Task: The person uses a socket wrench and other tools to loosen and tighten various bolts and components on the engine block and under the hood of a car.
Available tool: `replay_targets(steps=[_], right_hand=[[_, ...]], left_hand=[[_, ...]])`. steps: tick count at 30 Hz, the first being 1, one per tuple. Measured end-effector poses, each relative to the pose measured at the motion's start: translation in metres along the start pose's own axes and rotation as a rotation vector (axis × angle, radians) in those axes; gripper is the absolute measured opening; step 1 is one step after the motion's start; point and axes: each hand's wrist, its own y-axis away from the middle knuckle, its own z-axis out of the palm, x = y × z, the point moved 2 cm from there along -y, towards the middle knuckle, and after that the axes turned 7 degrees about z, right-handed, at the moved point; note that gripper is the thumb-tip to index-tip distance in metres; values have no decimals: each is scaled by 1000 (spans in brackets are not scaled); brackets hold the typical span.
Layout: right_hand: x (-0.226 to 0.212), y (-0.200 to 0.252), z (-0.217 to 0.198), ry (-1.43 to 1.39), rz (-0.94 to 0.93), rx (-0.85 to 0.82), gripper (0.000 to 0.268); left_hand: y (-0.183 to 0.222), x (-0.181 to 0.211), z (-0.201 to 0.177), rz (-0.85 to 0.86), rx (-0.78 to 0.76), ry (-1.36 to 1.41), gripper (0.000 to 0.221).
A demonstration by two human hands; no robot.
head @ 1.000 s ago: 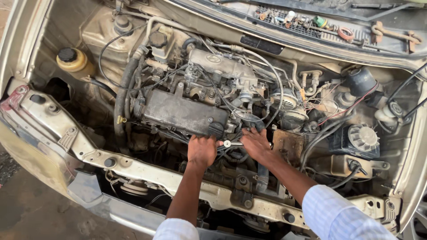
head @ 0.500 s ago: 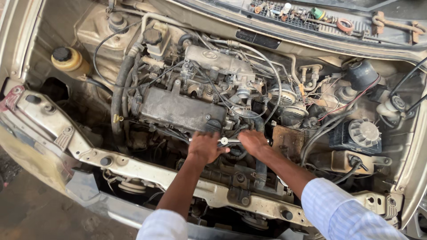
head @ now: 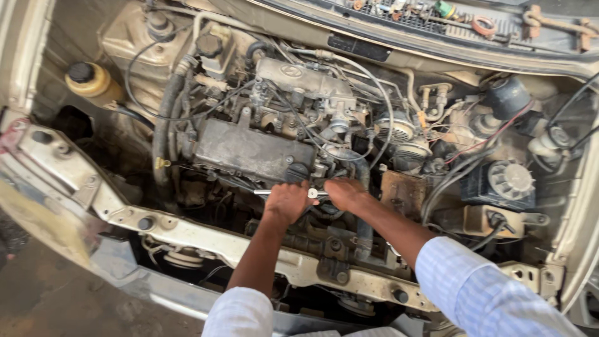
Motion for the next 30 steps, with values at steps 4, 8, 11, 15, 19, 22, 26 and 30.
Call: replay_targets(steps=[4, 8, 11, 15, 19, 22, 26, 30], right_hand=[[-3, 6, 9, 35, -87, 270, 9], [4, 8, 11, -33, -161, 454, 13], [6, 4, 16, 10, -115, 334, 11], [9, 3, 13, 30, -126, 331, 10], [9, 1, 13, 33, -147, 336, 9], [11, 0, 12, 29, -140, 317, 10], [13, 0, 13, 47, -152, 308, 11], [16, -5, 17, 62, -177, 349, 10]], left_hand=[[6, -1, -6, 35, 72, -15, 60], [-3, 1, -2, 20, 102, -31, 59], [-5, 3, 6, 7, 97, -24, 58], [-5, 6, 8, -2, 154, -46, 58], [-7, 5, 8, -31, 83, -40, 57], [-9, 6, 9, -10, 102, -80, 58], [-9, 8, 13, -16, 125, -83, 59], [-11, 6, 18, -28, 158, -84, 57]])
